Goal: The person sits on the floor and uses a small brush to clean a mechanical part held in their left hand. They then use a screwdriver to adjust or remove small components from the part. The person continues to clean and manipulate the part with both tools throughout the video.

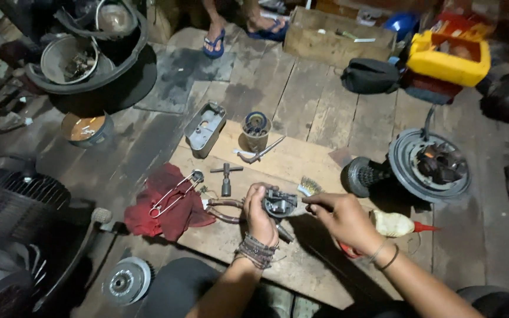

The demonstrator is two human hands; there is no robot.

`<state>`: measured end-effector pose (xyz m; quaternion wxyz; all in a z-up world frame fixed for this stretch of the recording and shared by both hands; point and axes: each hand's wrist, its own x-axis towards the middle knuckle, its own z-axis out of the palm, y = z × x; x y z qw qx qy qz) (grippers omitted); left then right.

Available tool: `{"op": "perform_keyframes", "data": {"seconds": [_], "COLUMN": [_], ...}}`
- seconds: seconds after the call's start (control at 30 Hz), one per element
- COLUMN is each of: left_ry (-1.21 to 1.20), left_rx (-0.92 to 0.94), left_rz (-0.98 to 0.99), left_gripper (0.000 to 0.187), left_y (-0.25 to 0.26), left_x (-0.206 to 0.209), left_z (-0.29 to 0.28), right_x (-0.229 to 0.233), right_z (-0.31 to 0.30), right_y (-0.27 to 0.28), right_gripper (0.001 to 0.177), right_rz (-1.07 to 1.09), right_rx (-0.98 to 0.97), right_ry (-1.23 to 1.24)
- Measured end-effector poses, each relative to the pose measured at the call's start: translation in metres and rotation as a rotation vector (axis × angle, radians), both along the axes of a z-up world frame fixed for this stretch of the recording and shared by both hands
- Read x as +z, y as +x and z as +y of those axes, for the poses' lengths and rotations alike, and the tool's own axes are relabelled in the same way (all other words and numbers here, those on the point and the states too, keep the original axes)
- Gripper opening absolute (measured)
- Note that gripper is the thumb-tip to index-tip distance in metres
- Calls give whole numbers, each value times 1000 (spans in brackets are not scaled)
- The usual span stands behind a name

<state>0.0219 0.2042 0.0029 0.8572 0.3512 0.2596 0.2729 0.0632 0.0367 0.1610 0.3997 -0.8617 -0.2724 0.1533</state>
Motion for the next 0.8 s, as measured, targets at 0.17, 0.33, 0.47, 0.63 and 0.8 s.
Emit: {"op": "perform_keyframes", "data": {"seconds": [0.17, 0.33, 0.47, 0.63, 0.8], "left_ry": [132, 220, 242, 164, -142], "left_rx": [-10, -32, -19, -76, -182], "left_rz": [14, 80, 36, -45, -67], "left_gripper": [21, 18, 17, 25, 32], "left_y": [-5, -13, -14, -2, -5], "left_x": [29, 45, 40, 32, 35], "left_z": [-18, -27, -29, -22, -22], "right_x": [-59, -44, -43, -40, -38], "right_z": [-10, -2, -4, -10, -9], "right_y": [1, -13, -14, -8, -9], "right_gripper": [18, 19, 23, 22, 17], "right_rz": [-270, -370, -390, -155, -173], "right_rx": [27, 15, 20, -36, -38], "right_ry": [-281, -396, -405, -258, -240]}}
